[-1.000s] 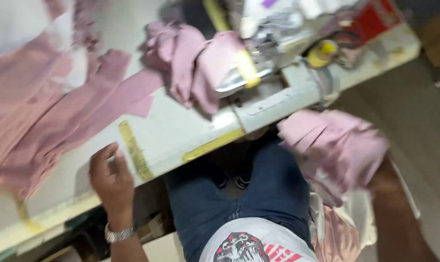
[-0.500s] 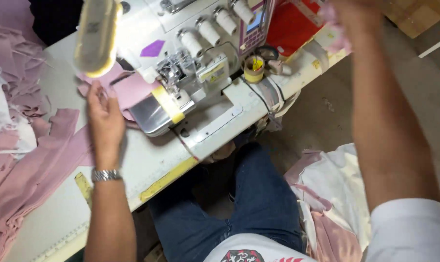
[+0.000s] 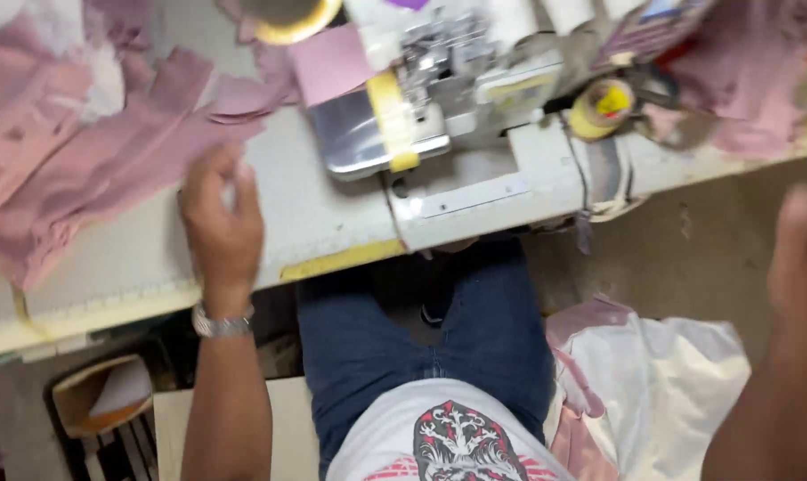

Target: The person writes in a notebook with a yellow pen, then closes it and sets it aside. The person then repeatedly folds small pink fabric pieces by hand and places them on a stack on the sewing machine table.

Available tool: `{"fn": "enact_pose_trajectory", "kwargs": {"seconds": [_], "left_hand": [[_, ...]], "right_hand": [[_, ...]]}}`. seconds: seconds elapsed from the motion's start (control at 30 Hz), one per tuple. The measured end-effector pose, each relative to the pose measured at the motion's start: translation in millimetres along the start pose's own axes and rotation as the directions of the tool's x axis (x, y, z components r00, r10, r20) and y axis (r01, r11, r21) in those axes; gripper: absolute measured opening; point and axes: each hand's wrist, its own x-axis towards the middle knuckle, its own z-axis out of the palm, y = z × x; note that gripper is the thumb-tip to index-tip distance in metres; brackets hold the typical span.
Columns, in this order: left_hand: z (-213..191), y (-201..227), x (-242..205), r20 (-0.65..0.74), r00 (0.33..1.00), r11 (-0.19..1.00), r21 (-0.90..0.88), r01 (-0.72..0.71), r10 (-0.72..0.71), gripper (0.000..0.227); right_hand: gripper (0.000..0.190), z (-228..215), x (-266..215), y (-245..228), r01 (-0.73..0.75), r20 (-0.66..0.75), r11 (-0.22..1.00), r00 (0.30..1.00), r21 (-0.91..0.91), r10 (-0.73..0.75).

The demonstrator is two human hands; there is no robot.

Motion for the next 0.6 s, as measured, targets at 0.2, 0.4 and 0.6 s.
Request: {"fn": "enact_pose_trajectory", "kwargs": {"seconds": [0.2,0.4,0.6], "left_hand": [[-38,-14,-76,0.12,0.993,0.991,0.134,-0.009,-0.007,0.02],[-172,-122,-54,-0.184,0.983,0.905,0.416,0.083,-0.005,0.018],[-239,-170,-76,-0.147,0.854,0.772,0.371,0.516,-0.5,0.026]], "right_hand": [[0.024,133,-193,24,-0.057,0.09,0.998,0.994,0.028,0.054],[0.028,193,-257,-20,0.09,0.361,0.982,0.921,0.168,-0.146],[0.025,170,-222,-44,0.125,0.257,0.99,0.957,0.062,-0.137]]}}
